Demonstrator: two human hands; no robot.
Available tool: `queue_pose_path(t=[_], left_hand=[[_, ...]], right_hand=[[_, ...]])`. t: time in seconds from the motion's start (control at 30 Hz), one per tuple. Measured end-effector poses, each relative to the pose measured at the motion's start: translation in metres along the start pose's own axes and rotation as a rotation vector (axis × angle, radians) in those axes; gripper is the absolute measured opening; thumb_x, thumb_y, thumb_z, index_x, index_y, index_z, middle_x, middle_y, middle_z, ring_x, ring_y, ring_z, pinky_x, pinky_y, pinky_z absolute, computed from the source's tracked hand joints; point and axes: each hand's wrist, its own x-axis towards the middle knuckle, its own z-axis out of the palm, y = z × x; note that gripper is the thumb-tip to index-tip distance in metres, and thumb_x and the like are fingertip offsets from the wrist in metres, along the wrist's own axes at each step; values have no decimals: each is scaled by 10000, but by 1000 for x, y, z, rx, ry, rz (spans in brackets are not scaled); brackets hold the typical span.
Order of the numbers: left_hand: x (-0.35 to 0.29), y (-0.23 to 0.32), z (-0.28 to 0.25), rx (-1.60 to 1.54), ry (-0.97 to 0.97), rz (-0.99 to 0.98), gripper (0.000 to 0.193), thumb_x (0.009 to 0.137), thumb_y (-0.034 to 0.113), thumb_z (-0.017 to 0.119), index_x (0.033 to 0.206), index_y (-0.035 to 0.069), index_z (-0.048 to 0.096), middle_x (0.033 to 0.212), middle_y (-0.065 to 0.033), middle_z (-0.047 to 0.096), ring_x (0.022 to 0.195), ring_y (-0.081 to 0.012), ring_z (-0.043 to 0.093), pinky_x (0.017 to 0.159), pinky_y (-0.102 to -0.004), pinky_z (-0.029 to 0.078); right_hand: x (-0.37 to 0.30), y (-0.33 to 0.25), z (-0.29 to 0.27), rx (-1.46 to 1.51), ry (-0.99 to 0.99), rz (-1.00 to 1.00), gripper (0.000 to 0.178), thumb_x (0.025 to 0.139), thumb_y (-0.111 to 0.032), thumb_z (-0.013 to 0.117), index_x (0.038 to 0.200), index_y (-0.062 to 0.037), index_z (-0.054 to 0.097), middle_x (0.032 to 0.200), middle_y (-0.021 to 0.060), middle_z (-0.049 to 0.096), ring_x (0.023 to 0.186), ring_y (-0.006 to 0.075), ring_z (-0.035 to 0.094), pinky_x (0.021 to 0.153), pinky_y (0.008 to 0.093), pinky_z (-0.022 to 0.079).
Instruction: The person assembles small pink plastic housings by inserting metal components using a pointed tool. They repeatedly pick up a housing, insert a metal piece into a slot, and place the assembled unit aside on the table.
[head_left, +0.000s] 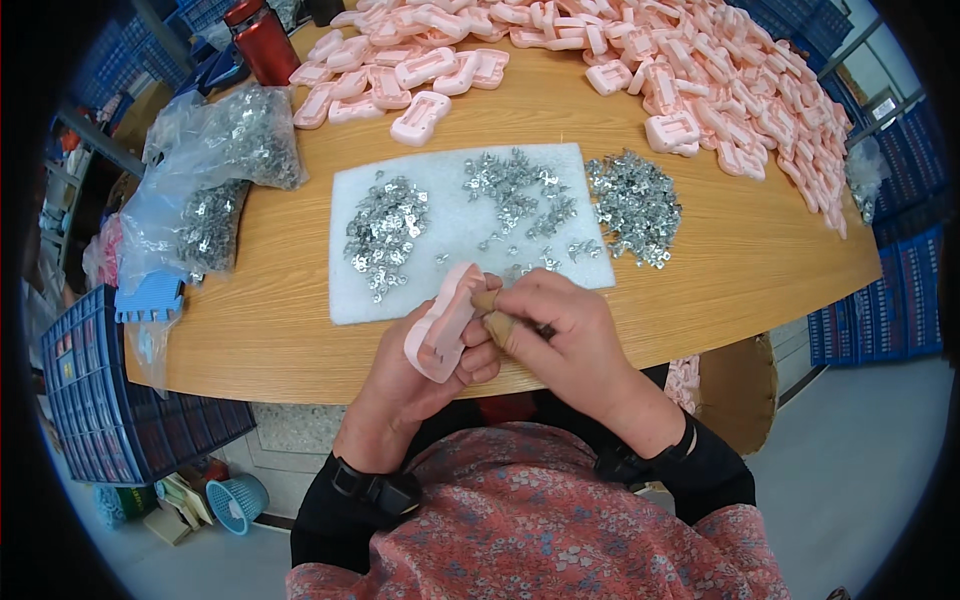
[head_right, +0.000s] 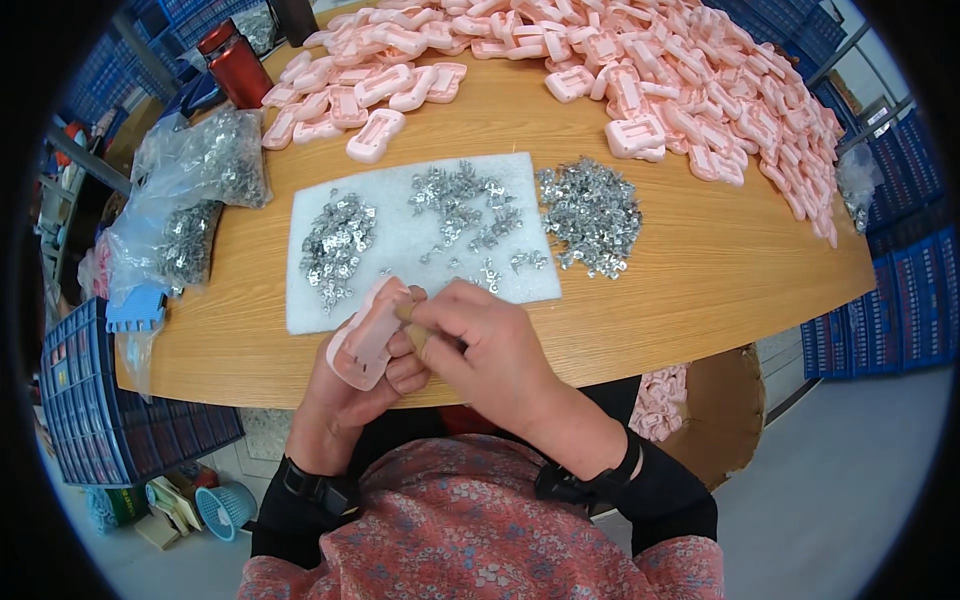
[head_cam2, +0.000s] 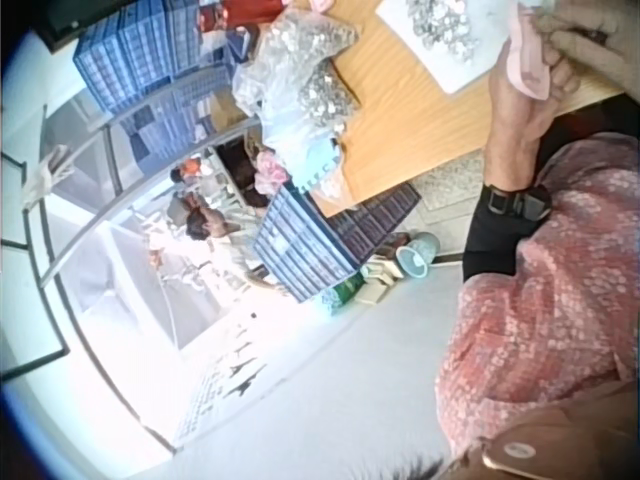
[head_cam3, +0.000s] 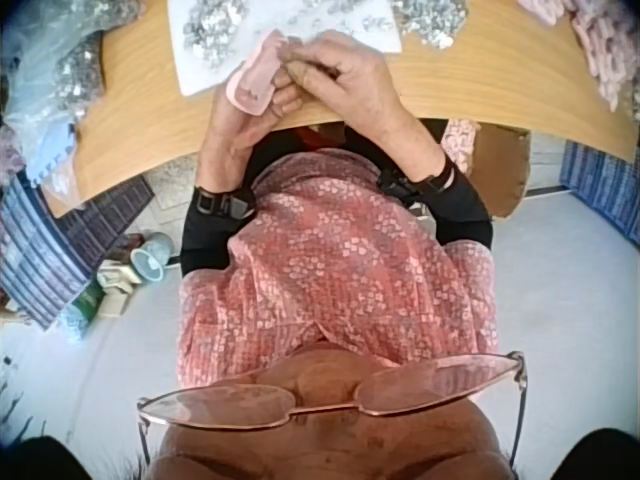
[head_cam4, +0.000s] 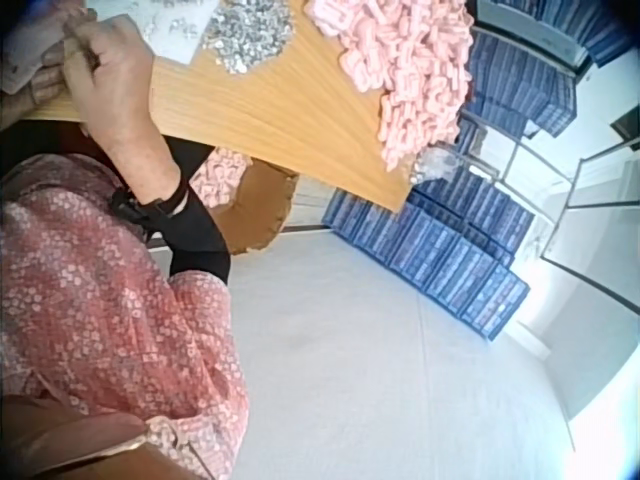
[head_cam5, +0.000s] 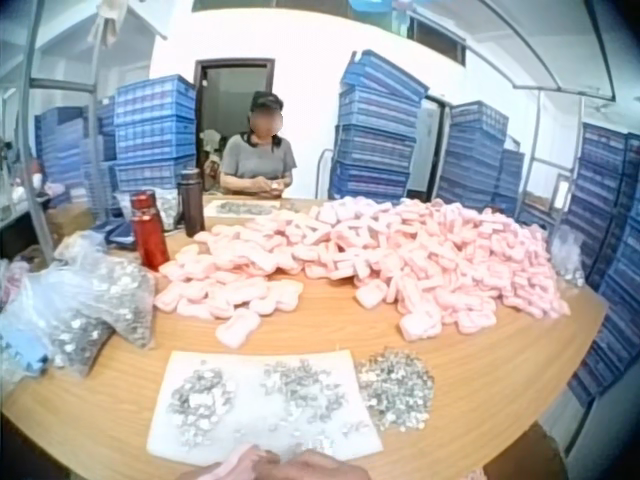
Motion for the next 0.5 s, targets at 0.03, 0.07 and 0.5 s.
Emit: queue_pose_path(t=[0.03,0.07,0.5], left_hand=[[0,0,2,24,32,6,359,1027,353,496,1244,69,531,774,19,474,640,-113,430,589,-284,351],[0,0,5,71,80,30,373,1024,350,506,1257,59,528,785,19,487,645,-110,439,586,-285,357],[16,-3,-11,-178,-376,-89,388,1011,270,471,1334,60,507,983,-51,597,811,-166,590,703,-302,477]], right_hand=[[-2,-1,4,-68,2,-50,284,817,-38,684,1099,-22,662,873,86,611,743,228,630,657,332,510],[-4,-4,8,-136,4,-99,298,804,-50,696,1098,-26,664,879,85,611,748,246,633,662,344,516],[-24,-11,-27,-60,87,-85,324,763,-18,714,1081,-58,673,844,72,632,724,186,634,625,293,509]])
